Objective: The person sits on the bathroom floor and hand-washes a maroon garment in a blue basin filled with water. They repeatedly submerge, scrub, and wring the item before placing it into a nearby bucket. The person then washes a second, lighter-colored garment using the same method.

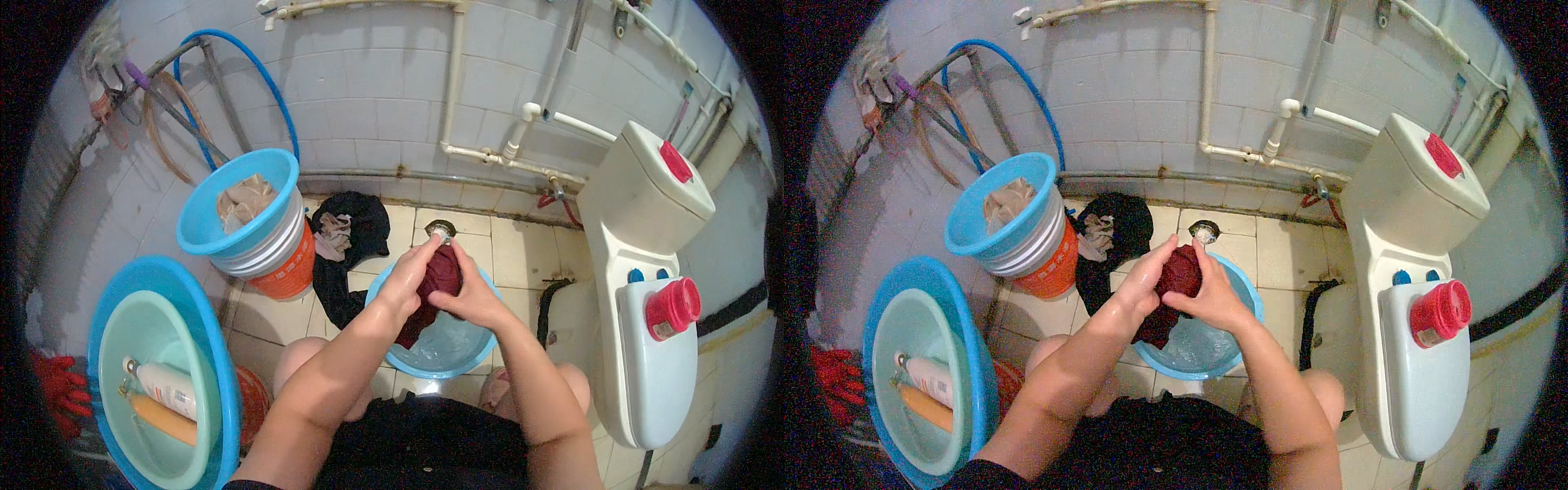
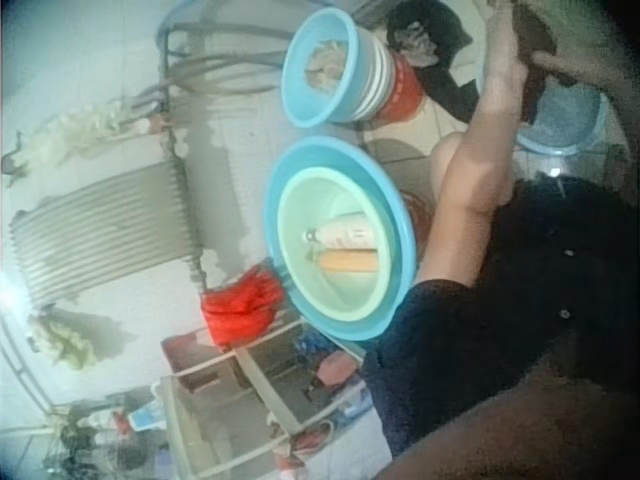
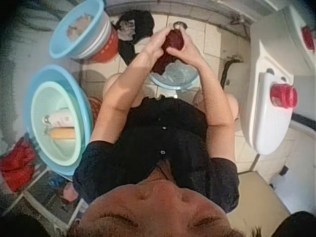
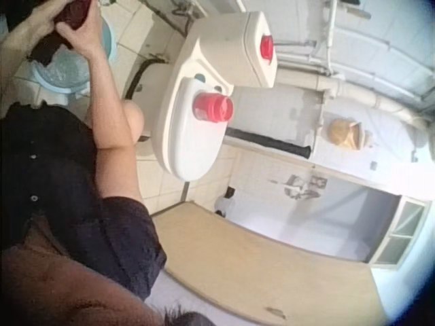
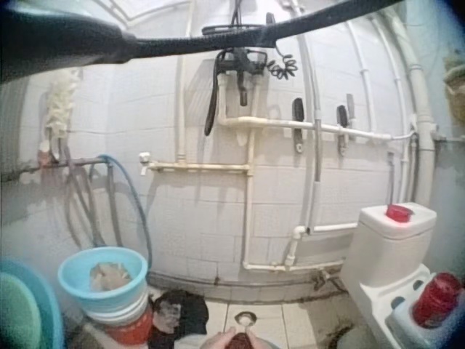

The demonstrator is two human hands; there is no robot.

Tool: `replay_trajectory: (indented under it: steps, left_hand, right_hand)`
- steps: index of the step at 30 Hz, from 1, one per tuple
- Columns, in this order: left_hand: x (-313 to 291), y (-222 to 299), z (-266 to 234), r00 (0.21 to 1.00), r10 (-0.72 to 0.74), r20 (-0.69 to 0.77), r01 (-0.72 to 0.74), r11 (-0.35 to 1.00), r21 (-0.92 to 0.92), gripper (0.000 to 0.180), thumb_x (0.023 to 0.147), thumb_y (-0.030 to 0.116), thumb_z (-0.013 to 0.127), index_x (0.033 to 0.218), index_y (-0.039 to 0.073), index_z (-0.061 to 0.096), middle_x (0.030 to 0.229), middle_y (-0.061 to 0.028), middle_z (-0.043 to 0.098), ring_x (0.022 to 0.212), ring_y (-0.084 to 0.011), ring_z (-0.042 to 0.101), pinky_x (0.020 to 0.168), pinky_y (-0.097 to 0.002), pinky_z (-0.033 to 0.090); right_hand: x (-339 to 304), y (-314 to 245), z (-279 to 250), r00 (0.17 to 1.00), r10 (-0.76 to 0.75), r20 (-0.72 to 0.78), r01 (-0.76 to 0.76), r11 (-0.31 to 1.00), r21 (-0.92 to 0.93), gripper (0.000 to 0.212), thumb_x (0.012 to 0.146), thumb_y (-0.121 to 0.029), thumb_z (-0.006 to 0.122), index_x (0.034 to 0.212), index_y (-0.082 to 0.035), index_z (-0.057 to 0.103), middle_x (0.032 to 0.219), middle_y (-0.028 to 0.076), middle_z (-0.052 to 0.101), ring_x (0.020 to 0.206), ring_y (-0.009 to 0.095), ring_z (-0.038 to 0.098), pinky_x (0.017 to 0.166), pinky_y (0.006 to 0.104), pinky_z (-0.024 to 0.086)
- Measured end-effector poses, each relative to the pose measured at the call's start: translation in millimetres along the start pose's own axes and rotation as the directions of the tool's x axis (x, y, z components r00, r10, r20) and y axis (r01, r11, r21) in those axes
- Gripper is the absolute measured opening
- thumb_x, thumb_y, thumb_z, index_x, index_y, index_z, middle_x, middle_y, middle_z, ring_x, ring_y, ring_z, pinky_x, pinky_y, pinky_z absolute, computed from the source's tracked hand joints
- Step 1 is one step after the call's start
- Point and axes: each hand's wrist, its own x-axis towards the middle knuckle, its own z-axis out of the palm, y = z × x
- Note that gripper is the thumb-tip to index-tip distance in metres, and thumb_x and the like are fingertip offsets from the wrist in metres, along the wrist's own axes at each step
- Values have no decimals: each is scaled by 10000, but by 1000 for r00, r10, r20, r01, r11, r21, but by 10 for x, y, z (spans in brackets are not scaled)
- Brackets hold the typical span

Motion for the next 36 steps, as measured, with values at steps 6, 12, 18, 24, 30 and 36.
replay_trajectory:
  steps: [6, 12, 18, 24, 30, 36]
  left_hand:
    - [-63, 188, -82, 978, 128, 162, -171, 942, 289, 429, 894, 354, 544, 1171, 39, 452, 1001, -59, 543, 911, -138, 544, 793, -292, 459]
    - [-280, 380, -26, 873, -77, 481, -343, 604, 719, 902, 723, 120, 727, 1409, 51, 145, 1307, -171, 407, 1201, -199, 391, 1023, -355, 301]
    - [13, -63, -120, 898, 63, 435, -434, 278, 857, 731, 685, 414, 705, 1271, 97, 405, 1191, -95, 527, 1157, -255, 456, 1059, -439, 128]
    - [126, 138, -249, 874, 141, 465, -432, 664, 610, 370, 768, 231, 658, 1078, 43, 581, 982, -67, 609, 911, -188, 581, 847, -335, 426]
    - [26, 218, -204, 962, 154, 226, -113, 977, -183, 297, 861, 197, 480, 1106, 36, 529, 1022, -103, 617, 896, -211, 608, 813, -349, 491]
    - [-114, 213, 19, 903, 32, 428, 155, 906, -394, 463, 883, 514, 458, 977, 82, 596, 931, -96, 637, 821, -211, 610, 766, -352, 501]
  right_hand:
    - [97, -156, -161, 943, 282, 176, -311, 935, 168, 493, 710, -196, 742, 1104, 9, 528, 911, 80, 616, 862, 163, 588, 793, 307, 476]
    - [107, -240, -401, 990, 124, 73, -133, 584, 801, 377, 766, -135, 696, 1077, -27, 513, 971, 63, 600, 866, 157, 577, 777, 297, 471]
    - [-3, -320, -661, 996, 87, -34, -9, 456, 890, 421, 749, -161, 691, 1102, -35, 499, 1020, 76, 583, 929, 191, 574, 824, 324, 471]
    - [-100, -183, -1019, 957, 218, -188, 114, 315, 942, 364, 784, -142, 611, 1116, -45, 497, 1026, 80, 583, 942, 215, 580, 835, 351, 481]
    - [-17, -31, -838, 940, 186, -284, -61, 916, 397, 428, 749, 28, 543, 1162, -41, 453, 1099, 90, 531, 1016, 199, 523, 907, 327, 415]
    - [-191, -632, -229, 927, -373, 32, 351, 838, -418, 701, 625, -20, 646, 1277, -162, 433, 1197, 71, 492, 1014, 277, 558, 749, 356, 520]
